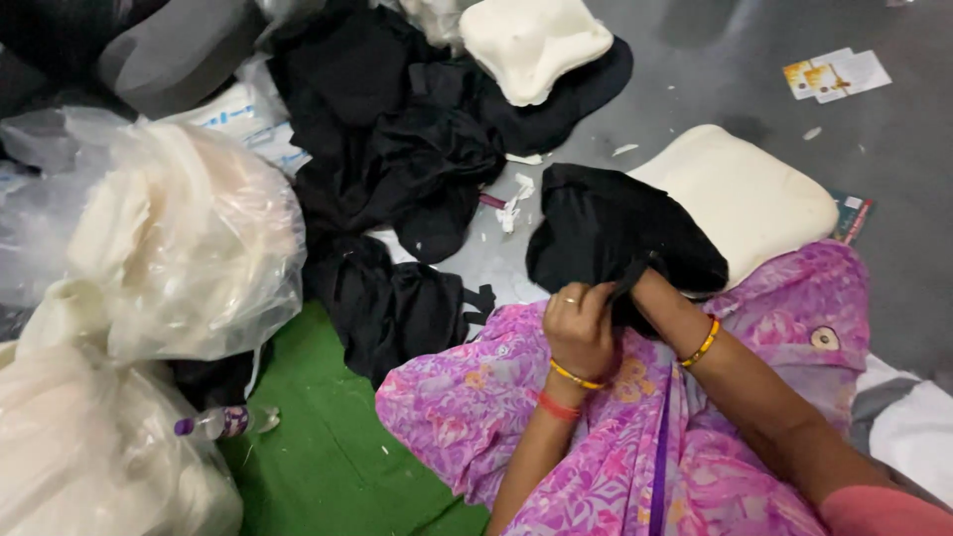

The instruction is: Putting black fabric covers over white foam ergonomic pillows.

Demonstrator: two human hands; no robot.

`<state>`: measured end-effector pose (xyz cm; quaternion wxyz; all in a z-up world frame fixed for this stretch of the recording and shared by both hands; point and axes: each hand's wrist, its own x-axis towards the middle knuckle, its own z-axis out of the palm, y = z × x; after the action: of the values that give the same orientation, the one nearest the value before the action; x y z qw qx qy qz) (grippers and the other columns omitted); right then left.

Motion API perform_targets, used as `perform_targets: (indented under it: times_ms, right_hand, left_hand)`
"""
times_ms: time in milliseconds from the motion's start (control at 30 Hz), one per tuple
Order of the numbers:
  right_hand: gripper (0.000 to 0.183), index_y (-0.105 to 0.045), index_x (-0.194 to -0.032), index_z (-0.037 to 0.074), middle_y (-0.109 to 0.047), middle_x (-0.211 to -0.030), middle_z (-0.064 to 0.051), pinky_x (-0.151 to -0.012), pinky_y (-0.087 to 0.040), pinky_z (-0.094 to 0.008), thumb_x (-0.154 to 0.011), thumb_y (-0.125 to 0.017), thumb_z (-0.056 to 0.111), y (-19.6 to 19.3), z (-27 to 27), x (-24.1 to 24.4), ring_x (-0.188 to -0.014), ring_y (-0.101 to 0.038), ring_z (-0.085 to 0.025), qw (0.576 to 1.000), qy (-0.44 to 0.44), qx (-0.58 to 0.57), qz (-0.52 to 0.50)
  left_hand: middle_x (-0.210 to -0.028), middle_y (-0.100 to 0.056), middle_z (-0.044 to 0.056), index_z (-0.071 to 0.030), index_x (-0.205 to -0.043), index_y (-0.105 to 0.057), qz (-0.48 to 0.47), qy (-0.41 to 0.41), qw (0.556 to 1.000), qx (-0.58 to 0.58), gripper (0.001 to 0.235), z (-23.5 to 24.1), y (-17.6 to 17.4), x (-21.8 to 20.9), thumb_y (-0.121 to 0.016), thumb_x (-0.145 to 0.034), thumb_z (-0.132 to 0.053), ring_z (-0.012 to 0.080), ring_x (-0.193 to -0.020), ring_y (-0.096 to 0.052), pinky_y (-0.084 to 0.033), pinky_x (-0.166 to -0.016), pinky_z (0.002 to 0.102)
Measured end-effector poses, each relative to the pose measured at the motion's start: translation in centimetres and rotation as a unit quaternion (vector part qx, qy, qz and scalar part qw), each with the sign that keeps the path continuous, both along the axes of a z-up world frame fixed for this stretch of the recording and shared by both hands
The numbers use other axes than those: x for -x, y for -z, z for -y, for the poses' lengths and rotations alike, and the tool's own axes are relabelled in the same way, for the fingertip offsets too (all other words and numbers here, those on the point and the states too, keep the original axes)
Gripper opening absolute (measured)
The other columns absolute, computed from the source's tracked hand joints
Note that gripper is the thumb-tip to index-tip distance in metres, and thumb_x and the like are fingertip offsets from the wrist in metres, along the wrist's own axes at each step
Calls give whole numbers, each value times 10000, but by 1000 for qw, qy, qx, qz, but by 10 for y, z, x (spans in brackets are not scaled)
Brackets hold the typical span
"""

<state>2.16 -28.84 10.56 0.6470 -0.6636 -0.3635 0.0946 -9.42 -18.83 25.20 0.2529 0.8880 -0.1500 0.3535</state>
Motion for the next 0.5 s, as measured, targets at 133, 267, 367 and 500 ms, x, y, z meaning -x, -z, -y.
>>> perform_targets:
  times_ms: [133,267,367,500]
  right_hand:
    - [376,-593,-1289,90,-627,-1304,-94,-1068,-446,-365,-957,-567,265,-6,-2,-9,-1208,-579,-248,997,-24,-43,-64]
    - [418,-574,-1338,92,-614,-1353,-93,-1111,-429,-363,-967,-562,283,-20,-10,-17,-1248,-567,-241,987,-59,-87,-124]
    - [449,-559,-1375,94,-604,-1390,-92,-1144,-417,-361,-974,-558,296,-42,-12,-16,-1277,-559,-237,974,-86,-122,-170]
    - [446,-560,-1365,89,-597,-1381,-102,-1131,-412,-366,-973,-554,301,-125,-3,-8,-1268,-554,-249,980,-71,-101,-157]
  left_hand:
    - [-955,-616,118,-73,-1109,-680,-95,45,989,103,169,-7,-12,-1,-685,-952,-136,337,-892,-630,-496,-792,450]
    - [-1154,-649,197,6,-1203,-637,36,-71,983,165,329,-33,-43,-21,-691,-903,-117,392,-1088,-598,-468,-957,466]
    - [-1215,-649,212,28,-1254,-640,4,-92,982,164,328,-47,-26,-34,-648,-938,-60,394,-1174,-595,-474,-1034,467]
    - [-1257,-633,220,65,-1280,-596,-56,-31,983,170,344,-44,27,-34,-607,-959,-57,397,-1216,-592,-486,-1073,457]
